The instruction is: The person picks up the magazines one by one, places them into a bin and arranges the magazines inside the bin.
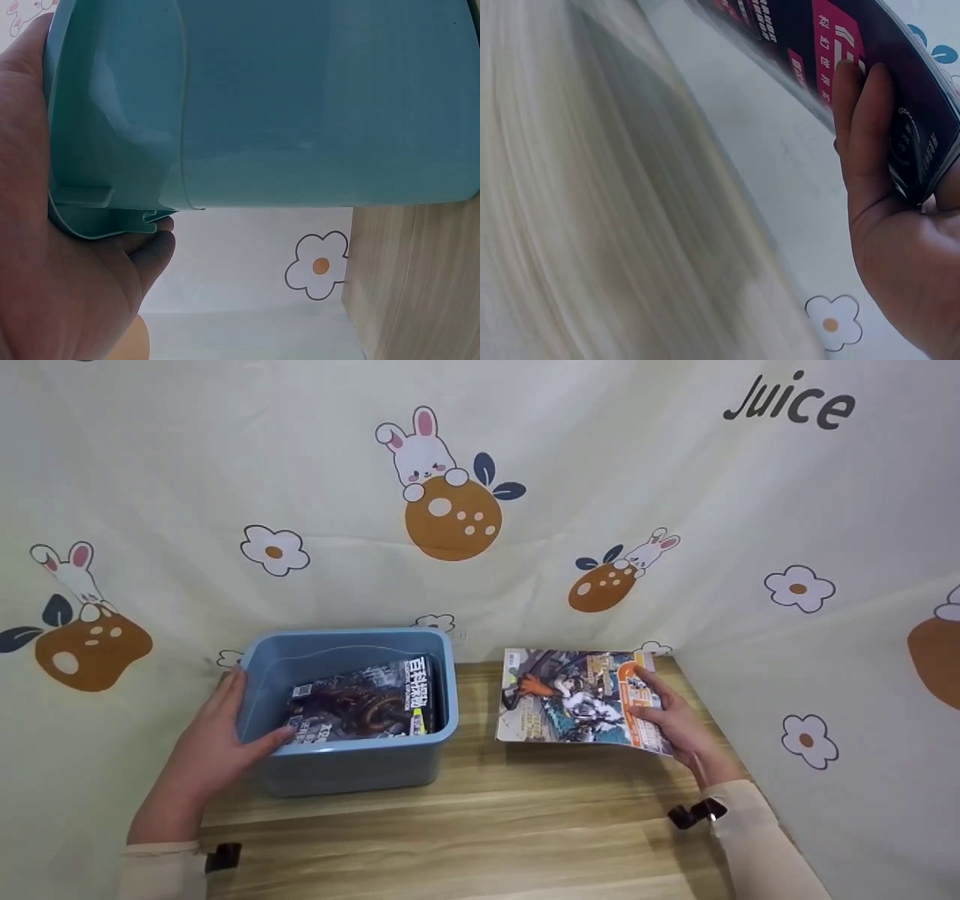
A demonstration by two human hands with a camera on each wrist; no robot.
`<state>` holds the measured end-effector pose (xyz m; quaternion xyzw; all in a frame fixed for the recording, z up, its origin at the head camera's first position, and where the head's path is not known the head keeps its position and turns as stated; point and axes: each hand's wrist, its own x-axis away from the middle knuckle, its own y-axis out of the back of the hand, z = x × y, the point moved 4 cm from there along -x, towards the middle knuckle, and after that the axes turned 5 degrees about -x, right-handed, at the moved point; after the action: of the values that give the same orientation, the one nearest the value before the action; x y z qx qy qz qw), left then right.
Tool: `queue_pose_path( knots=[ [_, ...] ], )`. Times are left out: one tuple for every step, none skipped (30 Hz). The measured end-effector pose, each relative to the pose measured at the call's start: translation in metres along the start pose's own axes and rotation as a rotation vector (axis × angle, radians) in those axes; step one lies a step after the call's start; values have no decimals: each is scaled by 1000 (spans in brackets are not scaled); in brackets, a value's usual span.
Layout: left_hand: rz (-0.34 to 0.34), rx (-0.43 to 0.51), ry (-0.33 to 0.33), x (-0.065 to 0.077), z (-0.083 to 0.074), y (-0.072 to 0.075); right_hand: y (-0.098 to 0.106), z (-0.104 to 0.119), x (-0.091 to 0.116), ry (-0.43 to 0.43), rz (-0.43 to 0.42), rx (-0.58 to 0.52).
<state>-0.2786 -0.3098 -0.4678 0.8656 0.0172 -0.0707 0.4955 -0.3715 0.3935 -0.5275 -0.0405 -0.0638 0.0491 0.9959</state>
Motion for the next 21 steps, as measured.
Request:
queue_pose_path(
  knots=[
    [0,-1,0,0,0,0,-1,2,0,8,-1,-10],
    [-1,-1,0,1,-1,0,-2,4,-1,17,-1,-19],
    [-1,-3,0,1,-1,1,-4,6,-1,22,-7,-30],
    [-2,-5,-1,1,-2,1,-5,8,-1,26,-1,-40],
    [-4,-7,-2,2,-2,1,-7,10,-1,27,-2,-57],
    [-4,-8,-2,2,-2,1,-9,12,-2,23,-3,-69],
    [-3,-11,-2,2,-3,2,-10,14,-2,22,-1,-87],
    [-2,-12,-1,2,-2,2,-12,16,-2,18,2,-100],
    [0,-12,1,2,-3,2,-14,18,-2,13,3,-108],
    [1,-11,3,2,-2,2,-15,19,-2,8,1,-113],
    [2,-10,4,2,-2,2,-17,21,-1,2,-3,-115],
    [4,-8,4,1,-2,2,-18,22,-1,0,-4,-116],
    [4,-8,4,1,-2,1,-20,24,-1,1,-4,-116],
    [4,-7,4,2,-2,1,-22,25,-1,1,-5,-116],
    [3,-6,2,2,-2,2,-23,26,0,1,-6,-117],
    [2,-6,1,2,-1,2,-25,27,0,2,-7,-120],
    [2,-5,1,2,-1,1,-27,29,0,3,-4,-125],
    [2,-6,1,2,-1,1,-29,30,0,6,-3,-129],
    [1,-6,1,2,-1,1,-31,31,0,7,0,-134],
    [1,-7,2,2,-1,1,-33,33,1,9,0,-139],
    [1,-8,2,2,-1,1,-35,35,1,11,2,-138]
  ],
)
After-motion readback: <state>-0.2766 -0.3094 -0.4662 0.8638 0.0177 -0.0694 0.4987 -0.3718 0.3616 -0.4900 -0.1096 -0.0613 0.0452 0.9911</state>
